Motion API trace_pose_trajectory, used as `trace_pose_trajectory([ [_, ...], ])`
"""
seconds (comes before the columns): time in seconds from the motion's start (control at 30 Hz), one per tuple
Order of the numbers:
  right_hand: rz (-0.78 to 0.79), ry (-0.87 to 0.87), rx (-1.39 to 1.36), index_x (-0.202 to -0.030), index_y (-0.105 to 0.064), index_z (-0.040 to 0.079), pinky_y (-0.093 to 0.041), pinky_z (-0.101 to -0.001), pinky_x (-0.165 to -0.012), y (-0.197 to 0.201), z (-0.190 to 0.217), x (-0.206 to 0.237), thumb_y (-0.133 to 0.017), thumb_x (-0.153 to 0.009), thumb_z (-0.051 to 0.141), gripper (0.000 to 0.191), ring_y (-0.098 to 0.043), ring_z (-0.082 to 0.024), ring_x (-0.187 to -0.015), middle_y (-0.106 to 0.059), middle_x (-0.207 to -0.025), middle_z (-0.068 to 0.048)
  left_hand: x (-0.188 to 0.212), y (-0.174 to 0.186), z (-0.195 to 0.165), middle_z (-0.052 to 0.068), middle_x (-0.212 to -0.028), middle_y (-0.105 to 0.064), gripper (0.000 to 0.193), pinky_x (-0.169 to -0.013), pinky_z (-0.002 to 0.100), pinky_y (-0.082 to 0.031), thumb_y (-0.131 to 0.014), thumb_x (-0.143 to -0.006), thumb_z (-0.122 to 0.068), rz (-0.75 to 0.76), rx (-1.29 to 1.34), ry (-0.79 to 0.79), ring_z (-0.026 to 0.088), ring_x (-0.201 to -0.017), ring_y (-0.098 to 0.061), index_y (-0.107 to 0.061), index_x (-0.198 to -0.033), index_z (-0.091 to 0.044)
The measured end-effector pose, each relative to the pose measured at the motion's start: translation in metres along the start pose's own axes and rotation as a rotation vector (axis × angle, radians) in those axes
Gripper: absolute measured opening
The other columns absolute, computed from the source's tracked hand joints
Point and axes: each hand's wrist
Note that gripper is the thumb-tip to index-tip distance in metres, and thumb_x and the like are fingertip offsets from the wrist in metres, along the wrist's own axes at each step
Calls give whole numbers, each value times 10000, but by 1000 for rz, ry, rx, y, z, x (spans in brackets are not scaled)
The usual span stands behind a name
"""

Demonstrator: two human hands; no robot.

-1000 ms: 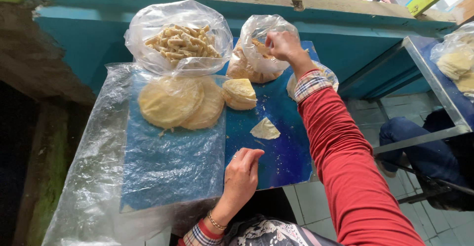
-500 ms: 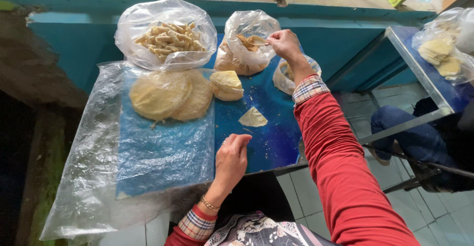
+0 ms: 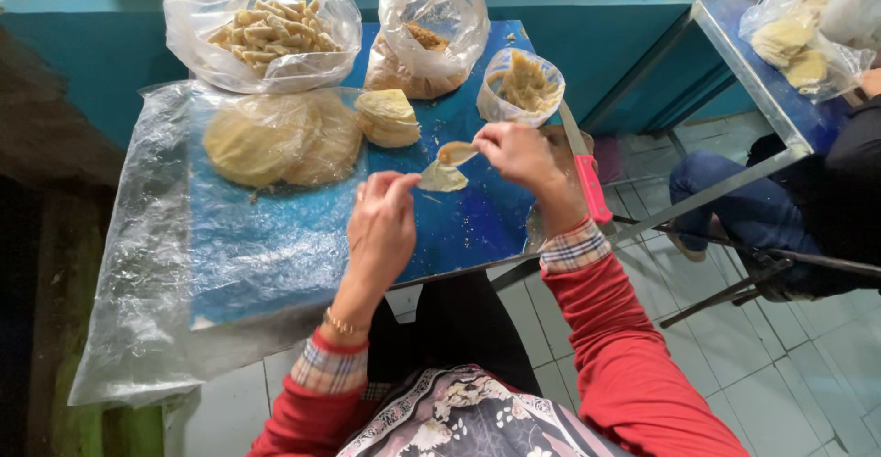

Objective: The person sits at a work table and folds thin dough pieces by hand, pressing each folded piece and placing it onto a growing stack of folded pastries on the blue work surface. They repeatedly take new dough pieces from a pile and from a plastic bag, fold them one at a time, and add them to the stack.

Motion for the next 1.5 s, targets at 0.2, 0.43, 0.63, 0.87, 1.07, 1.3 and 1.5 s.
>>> trace_pose_trajectory([
  [0.2,-160,225,155,-923,-750,179,-551,-416,-689,-4,30,32,-693,-942,233,81,-693,-274,-825,-672,-870,-53,-10,-53,14,163,-1220,-609,466,-756,482,-520,-637,-785,-22,155,-275,-36,379,-1081,-600,-688,-1227,-157],
  [0.43,-335,543,480,-1010,-725,146,-531,-347,-674,-3,38,44,-674,-860,122,161,-634,-211,-872,-581,-860,-24,-7,-83,26,118,-1198,-597,457,-792,461,-479,-645,-800,-39,157,-401,-87,319,-1098,-600,-668,-1228,-198],
  [0.63,-355,553,537,-1026,-721,135,-496,-334,-647,1,41,49,-671,-845,133,188,-619,-197,-852,-571,-852,-16,-6,-83,28,103,-1136,-601,396,-786,454,-472,-635,-804,-39,139,-367,-97,310,-1052,-603,-690,-1164,-195],
  [0.87,-358,581,564,-1045,-718,118,-487,-337,-637,2,40,52,-673,-843,130,207,-614,-195,-843,-572,-857,-16,-6,-78,34,82,-1065,-627,263,-769,433,-491,-626,-827,-37,6,-316,-10,303,-994,-615,-709,-1064,-117],
  [1.07,-355,592,525,-1048,-725,132,-496,-342,-627,7,54,43,-687,-855,122,198,-614,-197,-812,-567,-837,-17,-9,-80,36,93,-1043,-621,179,-772,432,-494,-635,-827,-45,2,-363,12,305,-985,-614,-687,-996,-78],
  [1.3,-347,487,227,-936,-723,161,-542,-415,-695,34,44,-19,-707,-894,134,52,-669,-280,-845,-618,-856,-59,-11,-74,43,117,-1048,-616,240,-789,434,-497,-644,-774,-22,3,-319,1,326,-980,-602,-677,-1010,-44],
  [1.5,-487,370,265,-983,-692,123,-557,-437,-751,8,1,-170,-657,-972,102,43,-706,-299,-912,-685,-944,-56,-14,-69,44,118,-1055,-613,265,-783,429,-495,-640,-765,-4,30,-288,21,327,-986,-600,-673,-1027,-34],
])
Point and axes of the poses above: each hand's wrist, its own x-axis away from the middle knuckle, its own y-axis out of the back of the hand, z = x × y
